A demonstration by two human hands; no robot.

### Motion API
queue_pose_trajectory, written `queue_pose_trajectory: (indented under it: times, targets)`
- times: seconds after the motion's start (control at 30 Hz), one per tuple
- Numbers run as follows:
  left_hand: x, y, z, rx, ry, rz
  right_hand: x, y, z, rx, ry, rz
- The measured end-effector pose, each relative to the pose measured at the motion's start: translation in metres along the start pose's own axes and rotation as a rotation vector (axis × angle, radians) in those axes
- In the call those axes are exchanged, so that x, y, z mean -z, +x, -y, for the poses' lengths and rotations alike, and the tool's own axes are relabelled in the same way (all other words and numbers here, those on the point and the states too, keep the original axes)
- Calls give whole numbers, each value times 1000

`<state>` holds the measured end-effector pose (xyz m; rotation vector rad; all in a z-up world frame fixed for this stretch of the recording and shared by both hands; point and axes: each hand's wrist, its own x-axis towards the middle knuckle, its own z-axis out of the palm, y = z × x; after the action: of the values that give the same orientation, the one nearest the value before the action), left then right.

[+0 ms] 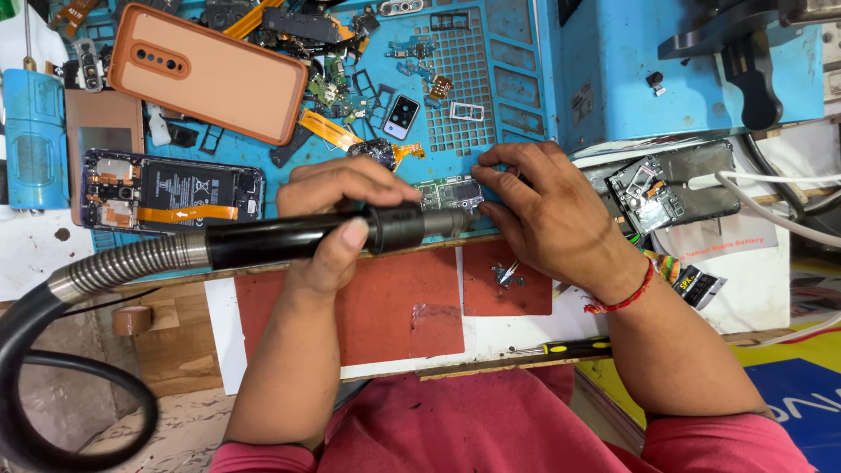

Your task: The person heats a small electronic component on a circuit board using a hot air rework tool and positions it using tweezers.

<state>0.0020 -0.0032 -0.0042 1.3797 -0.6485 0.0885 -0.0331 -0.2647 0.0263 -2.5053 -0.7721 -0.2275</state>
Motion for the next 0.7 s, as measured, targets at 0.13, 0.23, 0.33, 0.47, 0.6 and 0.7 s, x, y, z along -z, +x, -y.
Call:
queue_pose_trajectory:
  times: [0.13, 0.23, 0.33, 0.47, 0.6, 0.7]
  targets:
    - [2, 1, -1, -18, 96, -74, 1, 1, 1, 1, -6, 6]
    - [2, 1, -3, 0, -66, 22, 1, 1, 2, 2, -5, 1]
    - [-2, 3, 0, -1, 109, -95, 2, 2, 3, 10, -6, 2]
    - [3, 3, -2, -18, -16, 40, 3, 2, 3, 8, -11, -2]
    - [0, 1, 1, -37, 49, -92, 4, 1, 4, 5, -6, 5]
    - [5, 2, 0, -47, 58, -4, 3, 2, 4, 0, 3, 8]
